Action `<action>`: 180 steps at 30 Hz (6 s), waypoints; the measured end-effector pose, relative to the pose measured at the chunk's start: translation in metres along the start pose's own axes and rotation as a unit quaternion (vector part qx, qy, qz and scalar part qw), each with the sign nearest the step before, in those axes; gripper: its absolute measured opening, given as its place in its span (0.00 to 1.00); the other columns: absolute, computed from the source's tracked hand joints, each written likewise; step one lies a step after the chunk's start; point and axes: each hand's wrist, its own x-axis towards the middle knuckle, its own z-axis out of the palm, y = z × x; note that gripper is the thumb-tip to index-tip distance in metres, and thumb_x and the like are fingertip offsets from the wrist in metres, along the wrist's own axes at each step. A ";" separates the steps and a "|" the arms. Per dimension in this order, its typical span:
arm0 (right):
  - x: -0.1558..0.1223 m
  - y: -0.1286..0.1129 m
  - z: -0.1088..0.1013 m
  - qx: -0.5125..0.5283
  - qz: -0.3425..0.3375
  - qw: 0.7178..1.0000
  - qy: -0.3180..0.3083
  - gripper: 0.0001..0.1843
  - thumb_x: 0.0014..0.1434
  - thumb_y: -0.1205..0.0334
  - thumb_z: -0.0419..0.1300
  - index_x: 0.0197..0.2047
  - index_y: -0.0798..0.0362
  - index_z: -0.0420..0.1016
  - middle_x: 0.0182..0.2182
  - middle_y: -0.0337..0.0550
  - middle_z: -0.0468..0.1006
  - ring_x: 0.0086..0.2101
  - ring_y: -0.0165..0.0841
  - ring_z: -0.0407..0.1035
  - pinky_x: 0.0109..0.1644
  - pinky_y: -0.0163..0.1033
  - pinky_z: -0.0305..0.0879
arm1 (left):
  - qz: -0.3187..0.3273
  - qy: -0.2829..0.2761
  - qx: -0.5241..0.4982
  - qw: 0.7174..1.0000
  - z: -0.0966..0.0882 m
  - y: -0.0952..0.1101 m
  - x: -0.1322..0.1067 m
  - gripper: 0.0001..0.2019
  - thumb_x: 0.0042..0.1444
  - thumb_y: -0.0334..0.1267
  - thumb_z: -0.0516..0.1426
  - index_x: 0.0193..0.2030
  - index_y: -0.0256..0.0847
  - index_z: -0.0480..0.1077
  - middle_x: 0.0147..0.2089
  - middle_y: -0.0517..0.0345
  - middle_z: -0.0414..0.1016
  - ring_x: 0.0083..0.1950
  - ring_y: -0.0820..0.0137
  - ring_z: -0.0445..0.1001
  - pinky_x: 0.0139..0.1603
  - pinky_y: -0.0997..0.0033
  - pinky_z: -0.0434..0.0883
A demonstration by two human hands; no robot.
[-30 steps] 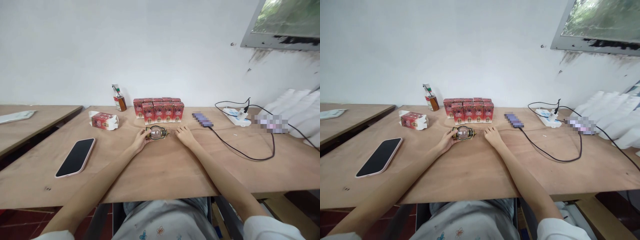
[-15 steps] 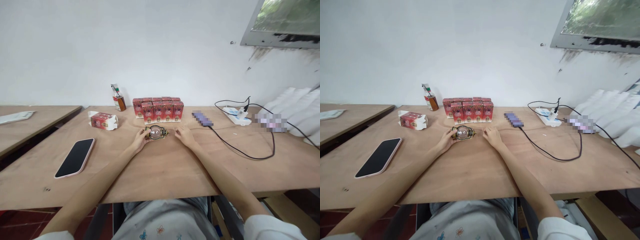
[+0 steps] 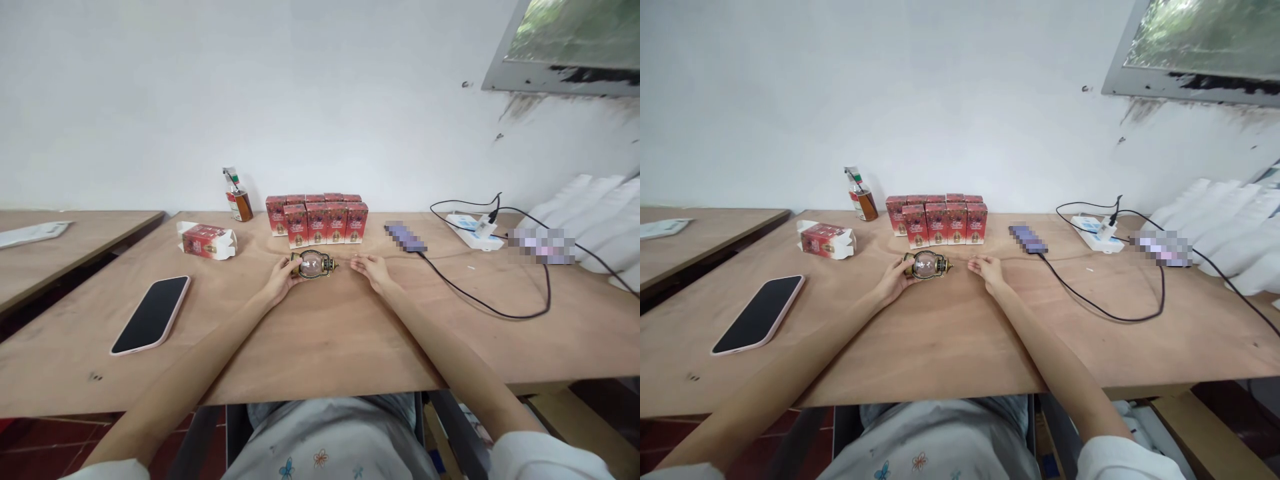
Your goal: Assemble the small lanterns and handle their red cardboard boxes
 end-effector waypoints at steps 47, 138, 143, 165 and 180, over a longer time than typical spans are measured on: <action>-0.024 -0.014 -0.004 -0.568 -0.391 0.724 0.025 0.13 0.61 0.64 0.48 0.44 0.57 0.70 0.41 0.54 0.74 0.43 0.42 0.65 0.47 0.45 0.58 | 0.269 0.067 0.237 0.931 0.006 0.013 -0.014 0.26 0.32 0.31 0.68 0.43 0.43 0.70 0.45 0.55 0.72 0.53 0.62 0.68 0.54 0.66 0.64; -0.037 0.003 0.050 -0.385 -0.449 0.764 -0.260 0.08 0.63 0.59 0.49 0.33 0.51 0.62 0.32 0.42 0.69 0.36 0.34 0.63 0.43 0.39 0.57 | 0.379 -0.055 0.735 0.559 -0.007 -0.006 -0.013 0.24 0.48 0.44 0.61 0.53 0.44 0.67 0.40 0.53 0.69 0.44 0.62 0.65 0.42 0.66 0.60; -0.037 0.004 0.050 -0.377 -0.455 0.764 -0.259 0.09 0.63 0.58 0.49 0.33 0.52 0.64 0.32 0.42 0.70 0.35 0.34 0.63 0.43 0.39 0.59 | 0.373 -0.055 0.730 0.571 -0.007 -0.006 -0.012 0.23 0.49 0.44 0.61 0.52 0.44 0.67 0.40 0.52 0.69 0.44 0.61 0.66 0.42 0.65 0.61; -0.050 0.011 0.057 -0.344 -0.507 0.779 -0.133 0.11 0.62 0.60 0.52 0.39 0.49 0.76 0.34 0.44 0.75 0.35 0.33 0.68 0.43 0.41 0.65 | 0.389 -0.022 0.671 0.631 -0.008 -0.005 -0.011 0.24 0.50 0.45 0.60 0.53 0.42 0.65 0.44 0.52 0.71 0.47 0.61 0.67 0.46 0.63 0.63; -0.053 0.006 0.056 -0.303 -0.457 0.818 -0.174 0.12 0.62 0.59 0.50 0.38 0.52 0.73 0.34 0.45 0.74 0.37 0.33 0.69 0.43 0.39 0.65 | 0.388 -0.020 0.685 0.616 -0.008 -0.006 -0.011 0.24 0.50 0.42 0.61 0.54 0.42 0.66 0.43 0.52 0.71 0.46 0.61 0.67 0.45 0.64 0.63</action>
